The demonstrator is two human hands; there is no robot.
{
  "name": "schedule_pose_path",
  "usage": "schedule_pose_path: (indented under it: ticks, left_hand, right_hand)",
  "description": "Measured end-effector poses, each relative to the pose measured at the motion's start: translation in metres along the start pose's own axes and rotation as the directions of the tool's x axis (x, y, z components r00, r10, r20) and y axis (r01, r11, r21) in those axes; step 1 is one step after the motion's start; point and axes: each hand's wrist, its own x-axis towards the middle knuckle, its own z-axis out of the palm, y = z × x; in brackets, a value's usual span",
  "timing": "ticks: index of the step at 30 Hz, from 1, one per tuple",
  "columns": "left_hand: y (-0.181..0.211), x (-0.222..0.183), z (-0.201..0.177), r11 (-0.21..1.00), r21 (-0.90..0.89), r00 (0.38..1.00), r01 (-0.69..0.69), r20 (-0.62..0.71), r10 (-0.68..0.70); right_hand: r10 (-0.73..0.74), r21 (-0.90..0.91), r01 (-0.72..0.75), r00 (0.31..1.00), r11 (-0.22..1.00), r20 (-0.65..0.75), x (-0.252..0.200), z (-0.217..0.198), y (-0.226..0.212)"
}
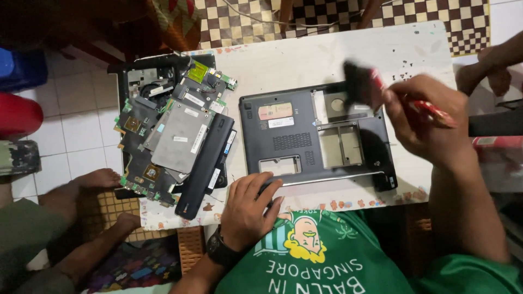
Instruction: Disassembling a laptop by unscrewing the internal frame and cleaning the components with a brush.
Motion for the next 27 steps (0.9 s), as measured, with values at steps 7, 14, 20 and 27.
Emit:
schedule_pose_path:
  ticks: [7,14,20,27]
  left_hand:
    - [0.001,0.002,-0.001,1.0,0.008,1.0,-0.014,-0.027,0.014]
    - [0.0,0.001,-0.002,1.0,0.009,1.0,-0.011,-0.007,0.011]
    - [0.0,0.0,-0.001,0.999,0.034,1.0,-0.014,-0.01,0.014]
    - [0.0,-0.002,0.001,1.0,0.025,1.0,-0.008,-0.009,0.008]
  right_hand:
    - [-0.118,0.235,0.097,0.99,0.967,0.077,0.009,-0.005,-0.025]
    - [-0.088,0.16,0.062,0.983,0.985,0.164,-0.004,0.012,0.006]
    - [-0.118,0.12,0.119,0.993,0.986,-0.019,0.008,0.011,-0.005]
    - [-0.133,0.301,0.087,0.981,0.95,0.139,0.009,0.002,-0.017]
